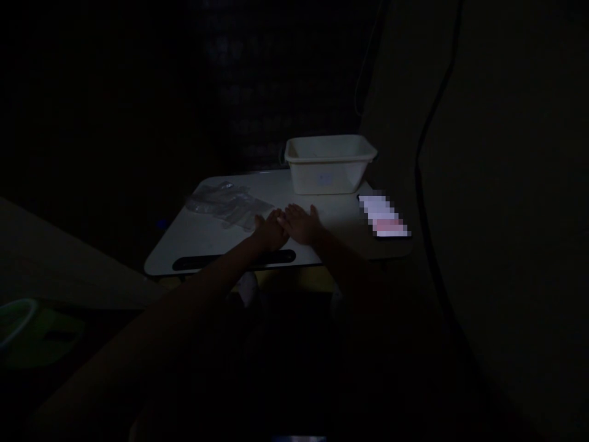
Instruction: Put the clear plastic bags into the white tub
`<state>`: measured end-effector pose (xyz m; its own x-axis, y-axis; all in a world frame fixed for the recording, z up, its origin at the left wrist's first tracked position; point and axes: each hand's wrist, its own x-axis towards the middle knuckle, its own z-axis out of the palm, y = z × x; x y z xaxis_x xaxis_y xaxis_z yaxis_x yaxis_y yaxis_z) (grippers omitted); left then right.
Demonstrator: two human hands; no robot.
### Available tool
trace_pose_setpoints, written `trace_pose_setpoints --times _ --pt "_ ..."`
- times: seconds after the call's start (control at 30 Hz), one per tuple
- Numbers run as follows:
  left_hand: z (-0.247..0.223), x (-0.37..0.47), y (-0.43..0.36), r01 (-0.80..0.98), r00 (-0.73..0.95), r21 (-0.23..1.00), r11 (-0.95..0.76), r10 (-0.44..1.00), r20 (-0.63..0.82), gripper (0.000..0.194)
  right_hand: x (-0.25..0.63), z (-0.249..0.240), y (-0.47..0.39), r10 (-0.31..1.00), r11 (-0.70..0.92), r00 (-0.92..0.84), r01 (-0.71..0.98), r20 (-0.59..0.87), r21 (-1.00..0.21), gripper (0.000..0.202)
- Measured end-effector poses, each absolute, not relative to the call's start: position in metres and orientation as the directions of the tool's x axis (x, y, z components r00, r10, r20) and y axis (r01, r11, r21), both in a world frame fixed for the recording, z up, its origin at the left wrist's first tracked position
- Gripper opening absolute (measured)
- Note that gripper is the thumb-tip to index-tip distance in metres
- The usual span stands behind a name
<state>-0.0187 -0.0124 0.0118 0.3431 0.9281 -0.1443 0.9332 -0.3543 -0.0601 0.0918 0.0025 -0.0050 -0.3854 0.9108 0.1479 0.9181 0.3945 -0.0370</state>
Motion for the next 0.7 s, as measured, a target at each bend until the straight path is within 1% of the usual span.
trace_pose_setpoints --times 0.07,0.13,0.3,0.47,0.53,0.7 --pt "0.012 -0.019 -0.012 0.933 0.343 -0.057 -0.354 0.928 -0.145 0.055 0.092 -0.006 0.001 0.92 0.38 -0.373 0.924 0.123 -0.039 0.052" --pt "0.012 -0.019 -0.012 0.935 0.338 -0.065 -0.349 0.93 -0.142 0.056 0.097 -0.008 0.001 0.926 0.359 -0.353 0.933 0.135 -0.022 0.05" --pt "0.01 -0.018 -0.012 0.938 0.328 -0.073 -0.338 0.937 -0.119 0.059 0.118 -0.015 0.003 0.907 0.334 -0.331 0.942 0.261 0.037 0.049" --pt "0.009 -0.019 -0.011 0.938 0.328 -0.082 -0.338 0.938 -0.114 0.059 0.132 -0.023 0.005 0.886 0.274 -0.285 0.958 0.365 0.084 0.049" --pt "0.009 -0.019 -0.01 0.936 0.327 -0.091 -0.339 0.937 -0.123 0.059 0.136 -0.023 0.006 0.886 0.254 -0.272 0.962 0.374 0.097 0.049" --pt "0.009 -0.019 -0.011 0.933 0.334 -0.099 -0.346 0.935 -0.118 0.06 0.143 -0.021 0.004 0.904 0.233 -0.26 0.965 0.339 0.121 0.049"
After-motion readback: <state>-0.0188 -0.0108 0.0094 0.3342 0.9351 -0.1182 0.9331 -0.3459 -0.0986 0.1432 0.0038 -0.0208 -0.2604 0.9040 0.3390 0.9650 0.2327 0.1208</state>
